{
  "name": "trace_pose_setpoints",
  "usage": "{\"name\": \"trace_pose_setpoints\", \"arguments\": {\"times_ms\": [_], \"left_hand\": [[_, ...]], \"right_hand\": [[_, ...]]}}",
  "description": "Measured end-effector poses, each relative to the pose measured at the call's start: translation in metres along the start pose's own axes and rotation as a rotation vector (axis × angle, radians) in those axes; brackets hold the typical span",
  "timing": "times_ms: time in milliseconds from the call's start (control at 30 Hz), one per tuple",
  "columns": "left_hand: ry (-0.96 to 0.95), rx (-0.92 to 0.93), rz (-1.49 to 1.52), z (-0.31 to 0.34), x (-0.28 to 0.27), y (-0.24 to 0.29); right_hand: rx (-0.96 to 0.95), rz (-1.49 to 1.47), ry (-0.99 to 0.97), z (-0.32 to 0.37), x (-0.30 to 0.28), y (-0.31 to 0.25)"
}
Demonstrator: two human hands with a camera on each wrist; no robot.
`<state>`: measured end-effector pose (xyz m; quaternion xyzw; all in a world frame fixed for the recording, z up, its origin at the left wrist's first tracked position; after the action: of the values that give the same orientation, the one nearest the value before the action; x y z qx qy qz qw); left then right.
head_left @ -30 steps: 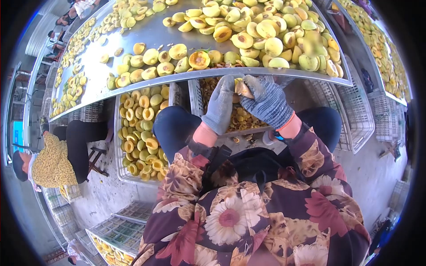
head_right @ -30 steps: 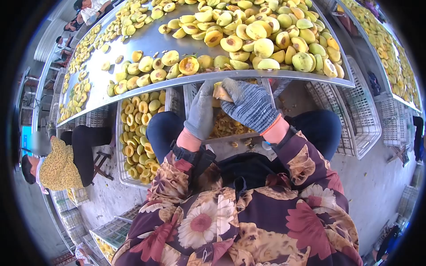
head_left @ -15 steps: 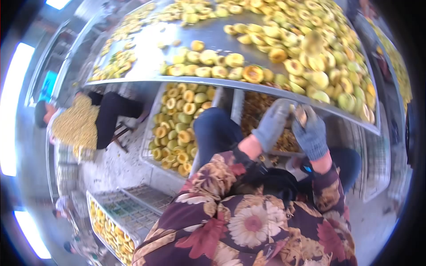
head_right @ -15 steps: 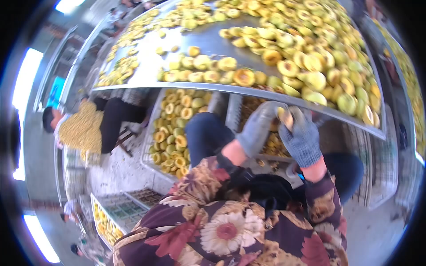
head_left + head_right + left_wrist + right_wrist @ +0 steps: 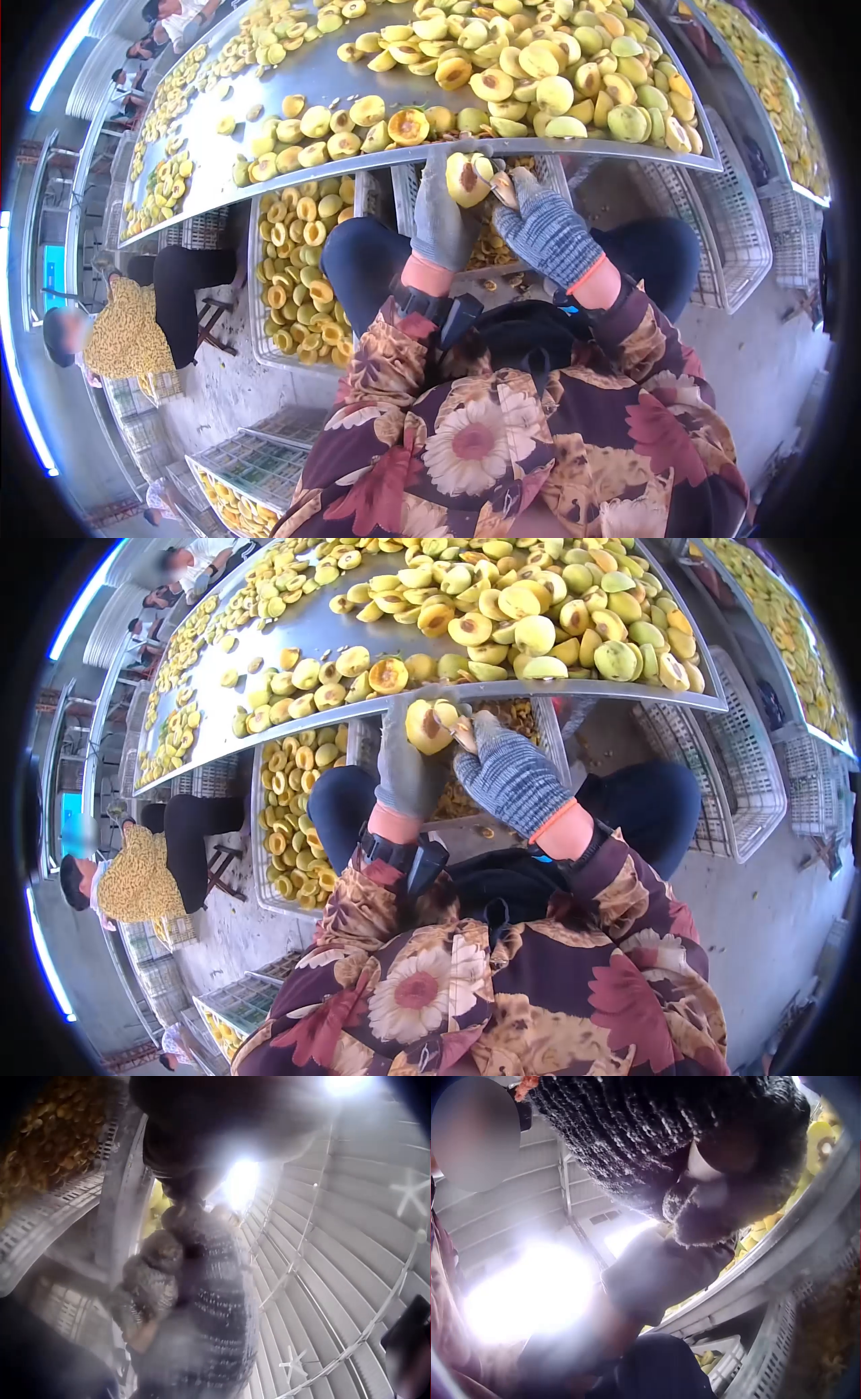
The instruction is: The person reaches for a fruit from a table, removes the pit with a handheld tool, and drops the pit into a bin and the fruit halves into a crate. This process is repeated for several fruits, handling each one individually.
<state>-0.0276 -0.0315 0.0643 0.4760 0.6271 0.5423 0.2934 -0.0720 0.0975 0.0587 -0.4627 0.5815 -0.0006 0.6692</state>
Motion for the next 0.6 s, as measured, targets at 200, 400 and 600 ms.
{"name": "trace_pose_setpoints", "arguments": {"times_ms": [200,400,600], "left_hand": [[0.005,0.123,-0.231,0.000,0.001,-0.003],[0.139,0.041,-0.056,-0.001,-0.013,-0.042],[0.214,-0.107,0.287,-0.003,-0.010,-0.047]], "right_hand": [[0.076,0.046,-0.125,-0.008,0.010,-0.001],[0.100,0.085,-0.274,-0.008,0.014,-0.005],[0.098,-0.083,-0.281,-0.006,0.032,0.004]]}}
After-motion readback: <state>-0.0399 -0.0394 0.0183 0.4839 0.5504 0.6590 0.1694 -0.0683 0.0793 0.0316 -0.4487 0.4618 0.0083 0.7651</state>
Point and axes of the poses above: each hand's wrist, its own z-axis away from the middle knuckle, its own x-axis out of the palm, y = z × x, the point moved 4 cm from there along -z, towards the middle knuckle, and after that the axes turned 3 degrees about z, right-handed, at the moved point
